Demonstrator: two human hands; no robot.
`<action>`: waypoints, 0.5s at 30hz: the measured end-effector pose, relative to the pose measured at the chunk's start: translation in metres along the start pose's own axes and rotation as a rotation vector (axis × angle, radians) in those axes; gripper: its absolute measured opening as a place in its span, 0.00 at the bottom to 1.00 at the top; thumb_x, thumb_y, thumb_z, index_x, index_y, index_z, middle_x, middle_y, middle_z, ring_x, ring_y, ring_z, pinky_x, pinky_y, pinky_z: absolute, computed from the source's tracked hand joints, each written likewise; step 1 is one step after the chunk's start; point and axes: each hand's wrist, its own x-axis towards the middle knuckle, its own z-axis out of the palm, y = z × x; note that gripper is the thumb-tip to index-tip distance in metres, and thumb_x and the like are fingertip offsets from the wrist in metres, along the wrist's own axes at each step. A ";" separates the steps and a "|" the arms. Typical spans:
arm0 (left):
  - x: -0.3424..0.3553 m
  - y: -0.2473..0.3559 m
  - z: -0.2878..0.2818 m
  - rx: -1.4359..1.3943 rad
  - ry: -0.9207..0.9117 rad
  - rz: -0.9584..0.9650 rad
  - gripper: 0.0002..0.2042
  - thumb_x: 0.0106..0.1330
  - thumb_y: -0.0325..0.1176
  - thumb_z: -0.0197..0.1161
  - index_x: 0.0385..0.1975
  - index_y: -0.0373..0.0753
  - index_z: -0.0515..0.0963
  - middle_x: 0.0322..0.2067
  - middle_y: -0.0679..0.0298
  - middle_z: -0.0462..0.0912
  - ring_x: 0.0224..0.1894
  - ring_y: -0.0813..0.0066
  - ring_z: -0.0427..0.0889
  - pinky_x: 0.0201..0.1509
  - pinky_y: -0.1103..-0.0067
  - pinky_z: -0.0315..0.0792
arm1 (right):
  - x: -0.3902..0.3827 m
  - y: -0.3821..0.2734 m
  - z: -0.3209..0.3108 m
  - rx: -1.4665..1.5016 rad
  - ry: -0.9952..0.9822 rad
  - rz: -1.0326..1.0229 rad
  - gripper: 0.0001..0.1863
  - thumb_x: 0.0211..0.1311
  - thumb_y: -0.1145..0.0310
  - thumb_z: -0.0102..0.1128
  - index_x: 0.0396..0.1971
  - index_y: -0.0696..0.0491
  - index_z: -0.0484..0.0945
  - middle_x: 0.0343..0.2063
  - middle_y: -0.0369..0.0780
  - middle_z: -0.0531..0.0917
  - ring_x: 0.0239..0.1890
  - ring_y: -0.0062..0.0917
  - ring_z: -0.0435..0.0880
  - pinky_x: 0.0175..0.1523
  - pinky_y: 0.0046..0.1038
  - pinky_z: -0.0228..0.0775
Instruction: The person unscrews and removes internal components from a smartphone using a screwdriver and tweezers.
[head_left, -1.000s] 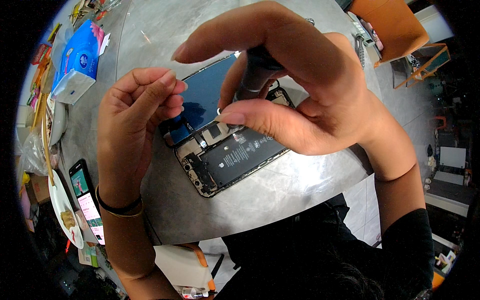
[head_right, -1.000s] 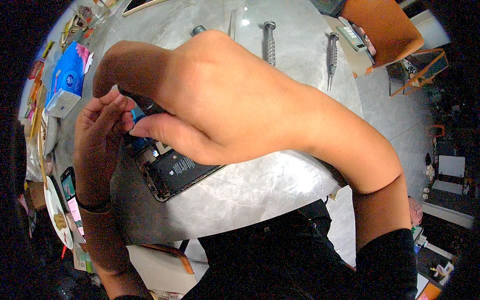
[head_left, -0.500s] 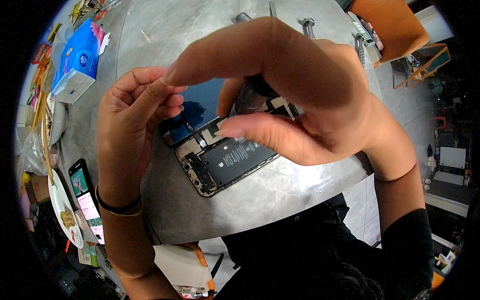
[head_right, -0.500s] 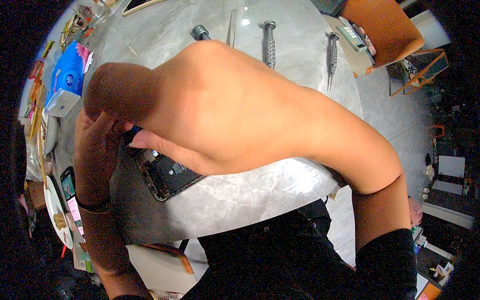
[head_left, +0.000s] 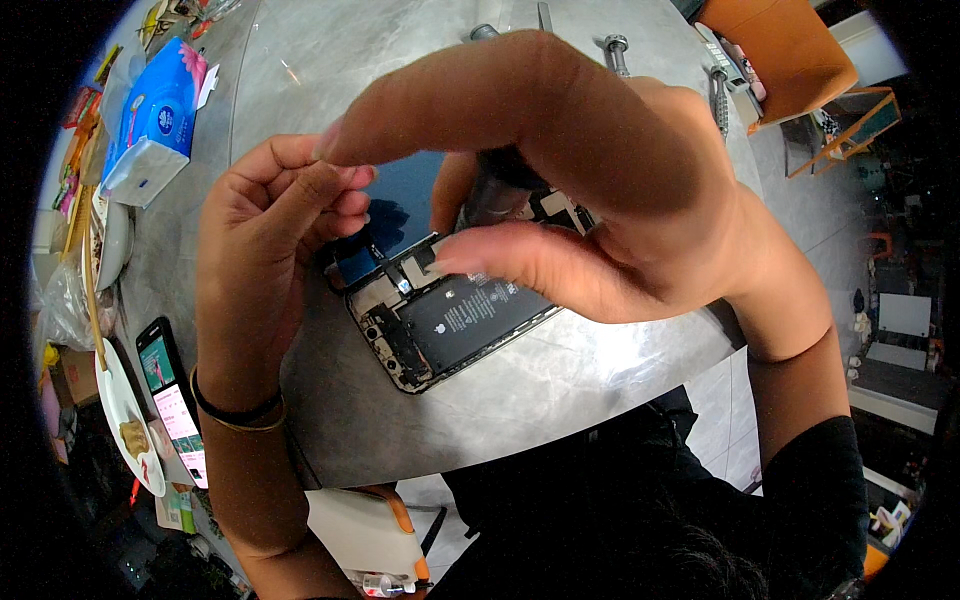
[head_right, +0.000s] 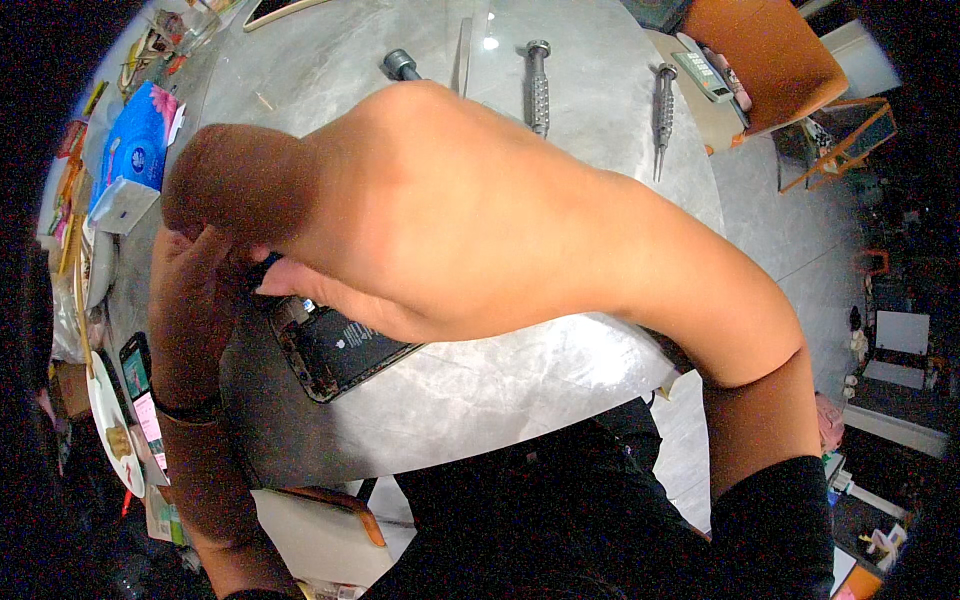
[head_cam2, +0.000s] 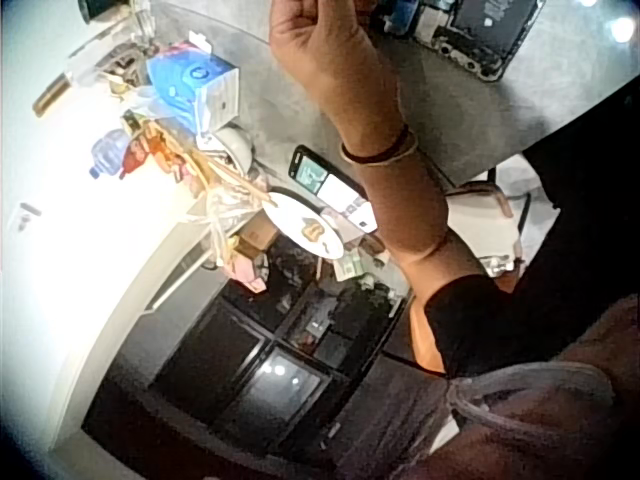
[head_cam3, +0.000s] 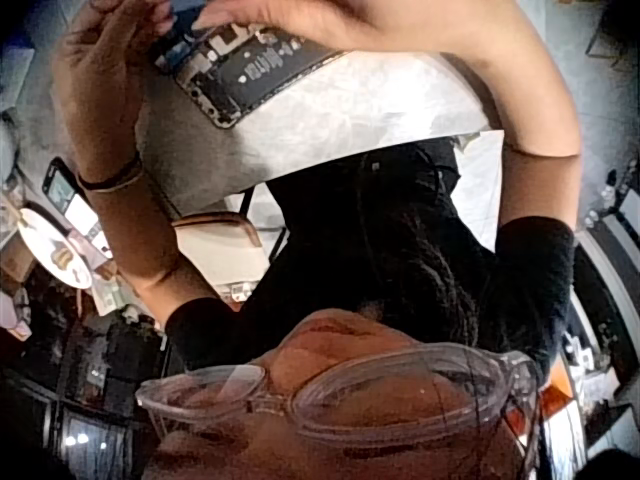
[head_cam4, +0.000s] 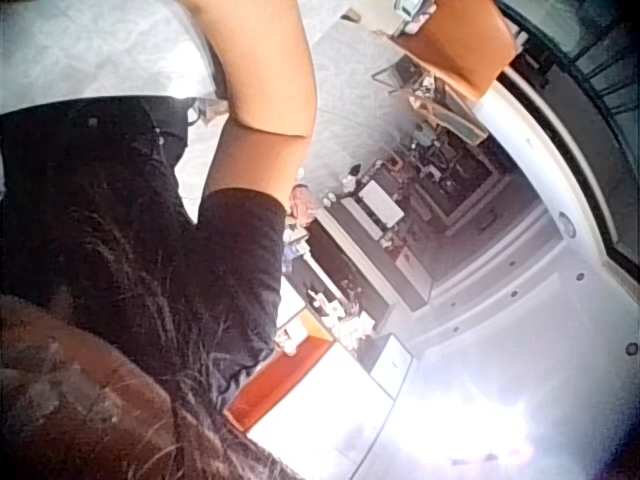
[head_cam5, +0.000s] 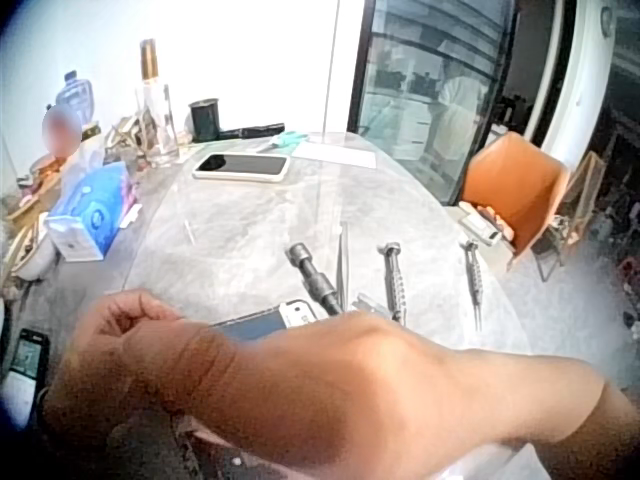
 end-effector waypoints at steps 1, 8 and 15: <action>0.001 0.000 -0.001 -0.032 -0.011 -0.011 0.09 0.66 0.30 0.60 0.41 0.32 0.75 0.33 0.59 0.84 0.31 0.81 0.83 0.37 0.87 0.77 | 0.001 -0.001 -0.001 -0.010 0.008 -0.005 0.19 0.50 0.69 0.63 0.44 0.56 0.73 0.22 0.45 0.80 0.24 0.44 0.79 0.27 0.38 0.71; 0.006 0.000 -0.005 -0.038 -0.098 -0.011 0.07 0.65 0.29 0.60 0.39 0.34 0.76 0.33 0.59 0.84 0.30 0.81 0.83 0.35 0.86 0.77 | -0.003 0.005 -0.020 -0.294 -0.147 -0.123 0.19 0.52 0.63 0.62 0.43 0.57 0.75 0.26 0.47 0.79 0.24 0.45 0.79 0.27 0.38 0.69; -0.004 0.016 0.000 0.180 -0.294 -0.056 0.08 0.61 0.28 0.65 0.38 0.33 0.79 0.27 0.60 0.83 0.25 0.84 0.80 0.29 0.88 0.75 | 0.000 0.005 -0.014 0.022 0.145 0.059 0.20 0.53 0.61 0.62 0.42 0.58 0.75 0.27 0.47 0.80 0.26 0.41 0.80 0.29 0.35 0.70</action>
